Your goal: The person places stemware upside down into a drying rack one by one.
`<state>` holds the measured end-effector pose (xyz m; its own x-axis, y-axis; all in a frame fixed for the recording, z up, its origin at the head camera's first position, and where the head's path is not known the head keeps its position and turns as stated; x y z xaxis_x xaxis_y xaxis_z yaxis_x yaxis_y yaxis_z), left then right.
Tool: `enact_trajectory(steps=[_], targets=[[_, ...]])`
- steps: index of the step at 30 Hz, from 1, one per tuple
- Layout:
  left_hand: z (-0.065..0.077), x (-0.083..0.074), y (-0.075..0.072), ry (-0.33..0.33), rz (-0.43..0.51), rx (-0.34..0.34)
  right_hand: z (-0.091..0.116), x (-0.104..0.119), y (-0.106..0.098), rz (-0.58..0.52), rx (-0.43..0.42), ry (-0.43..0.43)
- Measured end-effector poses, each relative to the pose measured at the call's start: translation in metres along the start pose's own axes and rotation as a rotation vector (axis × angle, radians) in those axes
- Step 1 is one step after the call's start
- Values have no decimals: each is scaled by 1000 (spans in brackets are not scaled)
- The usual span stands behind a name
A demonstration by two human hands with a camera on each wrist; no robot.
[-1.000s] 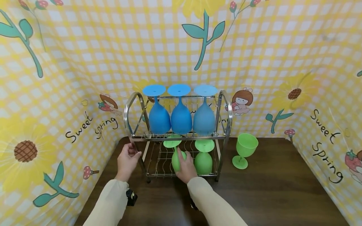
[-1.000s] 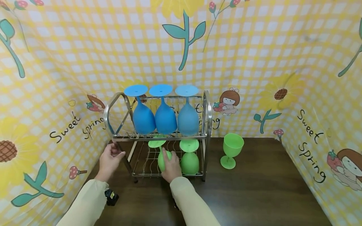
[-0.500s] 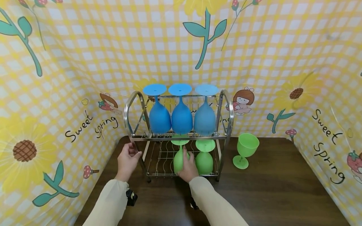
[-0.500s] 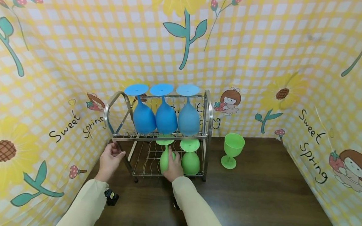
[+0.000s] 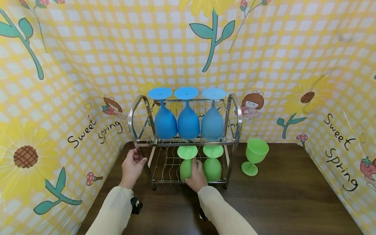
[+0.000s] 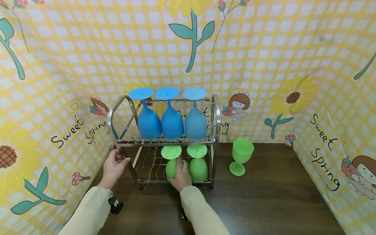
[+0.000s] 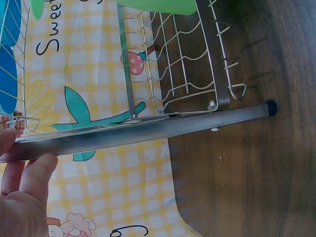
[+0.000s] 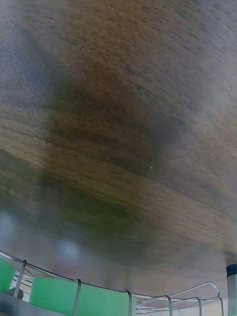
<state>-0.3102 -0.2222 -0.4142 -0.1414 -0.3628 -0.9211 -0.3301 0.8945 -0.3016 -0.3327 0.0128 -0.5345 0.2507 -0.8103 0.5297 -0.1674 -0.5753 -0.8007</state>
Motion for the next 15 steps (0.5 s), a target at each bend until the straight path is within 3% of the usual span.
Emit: enact_trajectory(steps=[4,10,15], targets=[[0,0,0,-1,9,-6,2,2,-3,54,-42,-17],[0,3,1,30,25,-36,10,8,-12,257,-182,-95],[7,10,2,74,65,-44,25,6,-25,253,-232,-172]])
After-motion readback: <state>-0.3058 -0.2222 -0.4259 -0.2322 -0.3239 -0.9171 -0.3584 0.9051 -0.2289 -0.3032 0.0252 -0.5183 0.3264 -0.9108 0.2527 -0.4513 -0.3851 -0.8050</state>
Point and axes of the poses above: each hand's wrist, its own z-axis away from the middle knuckle, its own y-axis out of the palm, x = y × z, the point moved 4 cm from there along -z, towards the middle knuckle, and after that the axes turned 14 degrees about z, right-handed, at the moved point
